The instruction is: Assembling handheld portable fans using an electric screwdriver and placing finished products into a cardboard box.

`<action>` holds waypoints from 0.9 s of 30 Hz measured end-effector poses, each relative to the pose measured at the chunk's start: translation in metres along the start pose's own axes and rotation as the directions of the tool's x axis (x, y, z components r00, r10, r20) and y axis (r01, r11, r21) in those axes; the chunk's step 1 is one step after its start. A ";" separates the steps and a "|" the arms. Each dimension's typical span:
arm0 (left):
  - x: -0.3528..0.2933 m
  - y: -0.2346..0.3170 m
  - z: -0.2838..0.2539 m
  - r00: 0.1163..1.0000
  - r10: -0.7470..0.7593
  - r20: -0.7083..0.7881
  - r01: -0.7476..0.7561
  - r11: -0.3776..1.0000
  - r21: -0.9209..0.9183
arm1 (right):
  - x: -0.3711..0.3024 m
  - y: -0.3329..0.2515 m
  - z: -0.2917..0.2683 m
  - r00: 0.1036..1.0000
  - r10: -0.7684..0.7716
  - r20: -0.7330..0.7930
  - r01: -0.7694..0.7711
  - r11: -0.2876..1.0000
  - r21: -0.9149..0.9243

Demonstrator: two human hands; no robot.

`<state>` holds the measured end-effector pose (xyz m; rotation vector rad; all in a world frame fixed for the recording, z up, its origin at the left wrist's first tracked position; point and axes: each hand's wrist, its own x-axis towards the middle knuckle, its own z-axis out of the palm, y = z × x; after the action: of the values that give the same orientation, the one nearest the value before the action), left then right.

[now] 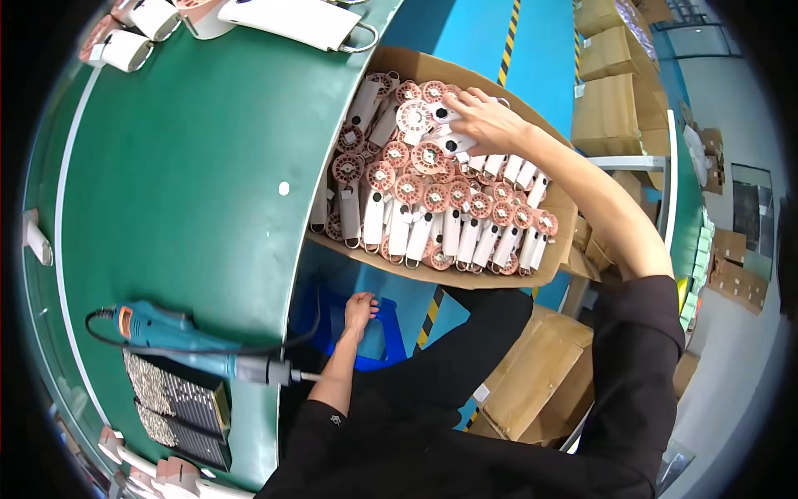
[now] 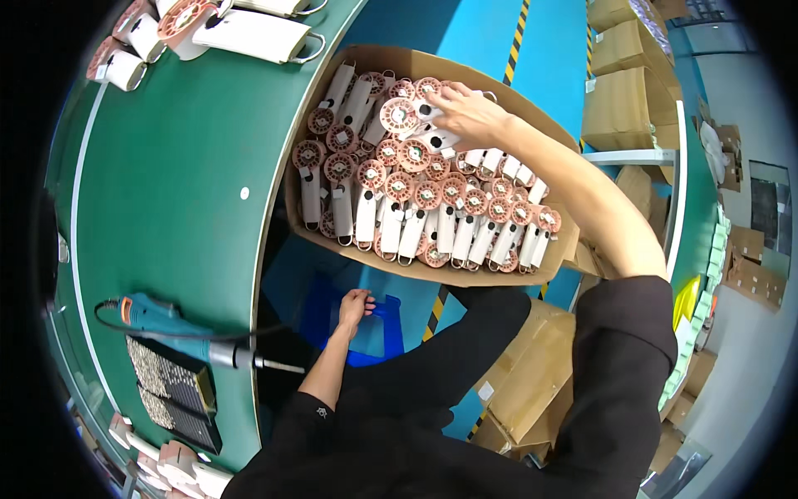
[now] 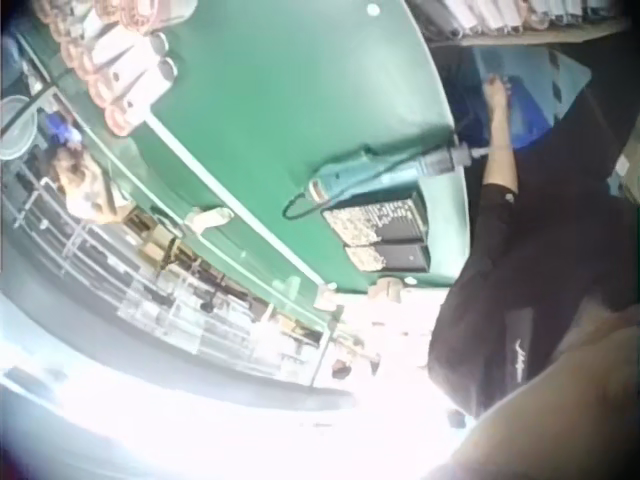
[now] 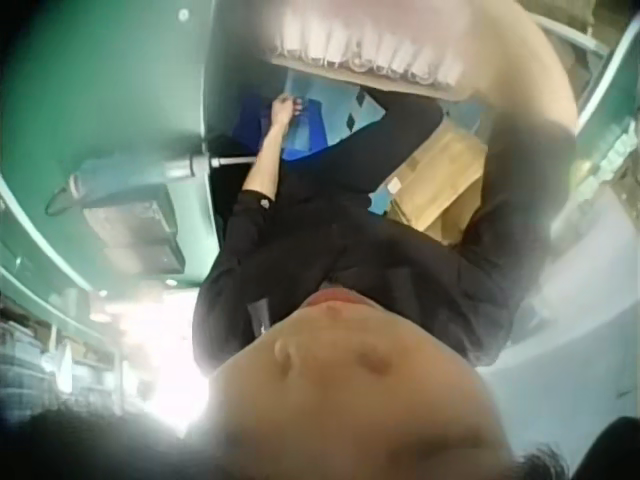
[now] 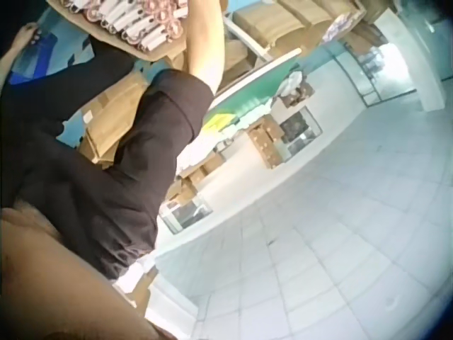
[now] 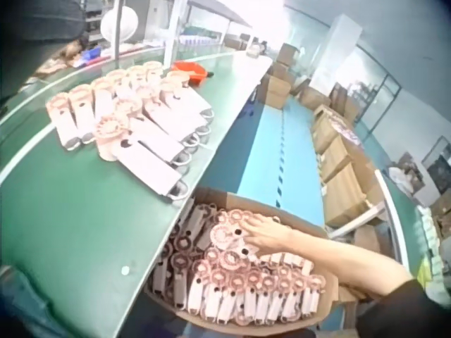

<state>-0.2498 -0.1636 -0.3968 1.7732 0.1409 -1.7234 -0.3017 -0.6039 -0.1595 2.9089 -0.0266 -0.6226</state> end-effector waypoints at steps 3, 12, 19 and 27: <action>0.001 0.006 -0.006 0.999 -0.009 -0.047 0.009 1.000 -0.017 | 0.047 0.015 0.032 0.992 -0.121 0.041 0.120 0.993 0.003; 0.020 0.004 -0.008 0.996 -0.072 -0.060 0.067 0.995 -0.077 | 0.137 0.025 0.079 0.865 -0.467 0.185 0.497 0.849 -0.180; 0.016 0.008 -0.007 0.992 -0.098 -0.078 0.093 0.994 -0.057 | 0.157 0.012 0.099 0.853 -0.407 0.328 0.481 0.857 -0.187; 0.022 0.003 -0.001 0.998 -0.008 -0.062 0.004 0.998 -0.063 | 0.122 0.001 0.096 0.945 -0.325 0.047 0.318 0.871 -0.374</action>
<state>-0.2443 -0.1732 -0.4156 1.7830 0.2250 -1.6512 -0.2291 -0.6269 -0.2954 2.5548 0.5326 -0.5734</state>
